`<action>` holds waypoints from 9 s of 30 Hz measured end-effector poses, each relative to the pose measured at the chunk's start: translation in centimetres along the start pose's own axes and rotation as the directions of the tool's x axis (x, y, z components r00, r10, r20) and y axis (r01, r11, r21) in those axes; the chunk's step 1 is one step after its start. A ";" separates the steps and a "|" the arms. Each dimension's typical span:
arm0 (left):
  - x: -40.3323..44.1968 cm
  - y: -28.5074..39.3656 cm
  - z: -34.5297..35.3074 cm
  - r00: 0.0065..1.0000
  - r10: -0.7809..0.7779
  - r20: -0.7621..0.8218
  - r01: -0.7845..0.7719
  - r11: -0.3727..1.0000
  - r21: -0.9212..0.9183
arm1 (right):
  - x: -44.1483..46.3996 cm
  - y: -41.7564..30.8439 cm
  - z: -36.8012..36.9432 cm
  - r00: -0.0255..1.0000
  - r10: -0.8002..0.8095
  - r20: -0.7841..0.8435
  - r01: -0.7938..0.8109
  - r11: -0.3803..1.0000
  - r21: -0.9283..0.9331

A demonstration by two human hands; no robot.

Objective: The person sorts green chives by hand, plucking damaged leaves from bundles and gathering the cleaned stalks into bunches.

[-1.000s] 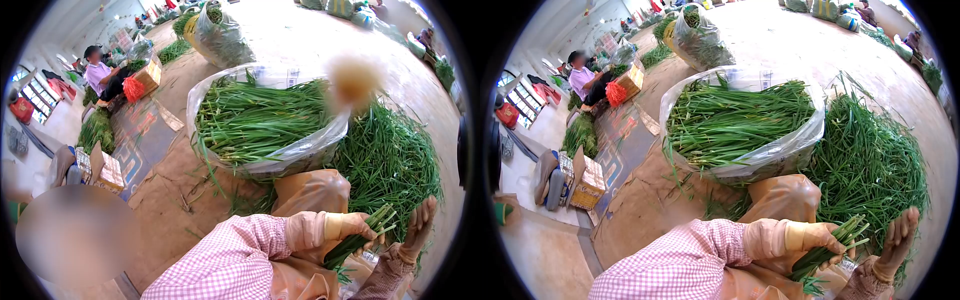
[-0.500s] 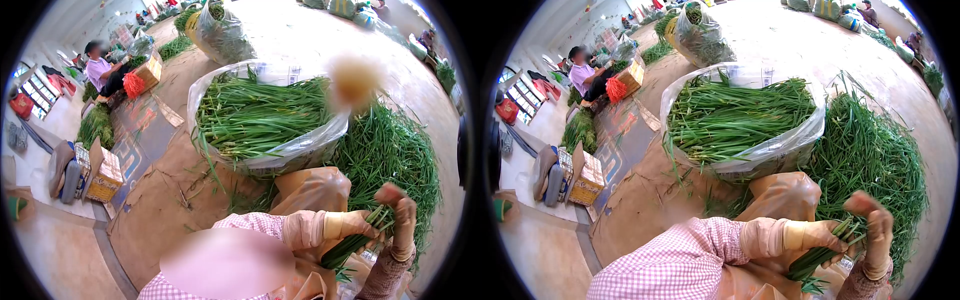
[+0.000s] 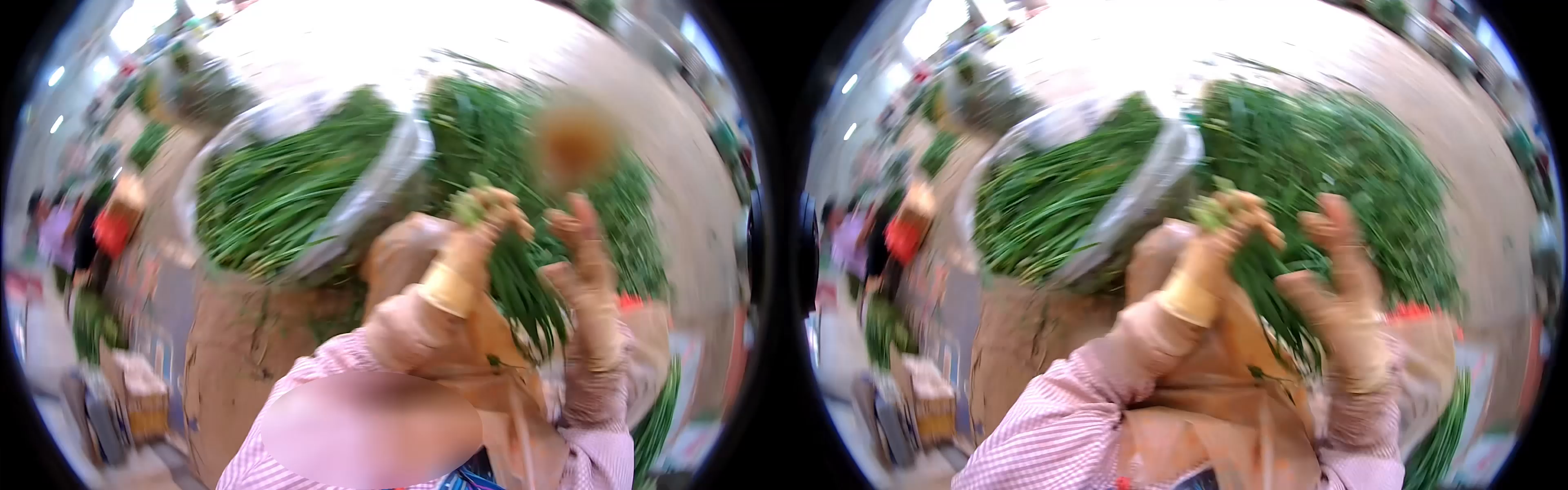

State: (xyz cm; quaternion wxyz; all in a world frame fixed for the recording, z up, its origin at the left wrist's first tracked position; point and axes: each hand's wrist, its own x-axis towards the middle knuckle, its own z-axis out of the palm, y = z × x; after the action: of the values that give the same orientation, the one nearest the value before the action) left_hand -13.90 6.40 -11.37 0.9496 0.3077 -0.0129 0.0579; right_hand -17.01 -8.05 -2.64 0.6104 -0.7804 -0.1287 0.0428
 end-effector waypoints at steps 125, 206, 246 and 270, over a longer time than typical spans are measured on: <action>-14.5 -37.7 27.8 -0.183 -0.898 0.401 -0.980 0.198 -0.005 | -34.6 15.6 -36.9 0.495 0.352 -0.795 -0.489 0.869 0.080; 6.7 14.6 -7.0 0.877 -0.477 0.056 -0.086 -0.041 0.995 | 0.1 44.2 -9.5 0.331 0.433 -0.838 -0.902 0.407 -0.146; 6.7 -27.7 -20.0 0.743 0.068 -0.666 0.654 0.134 0.744 | 15.7 54.0 -17.2 0.615 0.549 -0.566 -0.629 0.774 0.068; 29.8 -3.5 -17.3 0.926 -0.354 -0.128 -0.010 -0.364 0.931 | 32.1 25.4 7.4 0.979 0.086 -0.184 -0.072 0.994 0.082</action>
State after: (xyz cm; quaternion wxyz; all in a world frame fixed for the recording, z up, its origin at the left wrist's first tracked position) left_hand 15.94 16.73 -25.64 0.2825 0.9488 -0.0188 -0.1397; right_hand 16.04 1.39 -26.07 0.6464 -0.7620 -0.0377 -0.0018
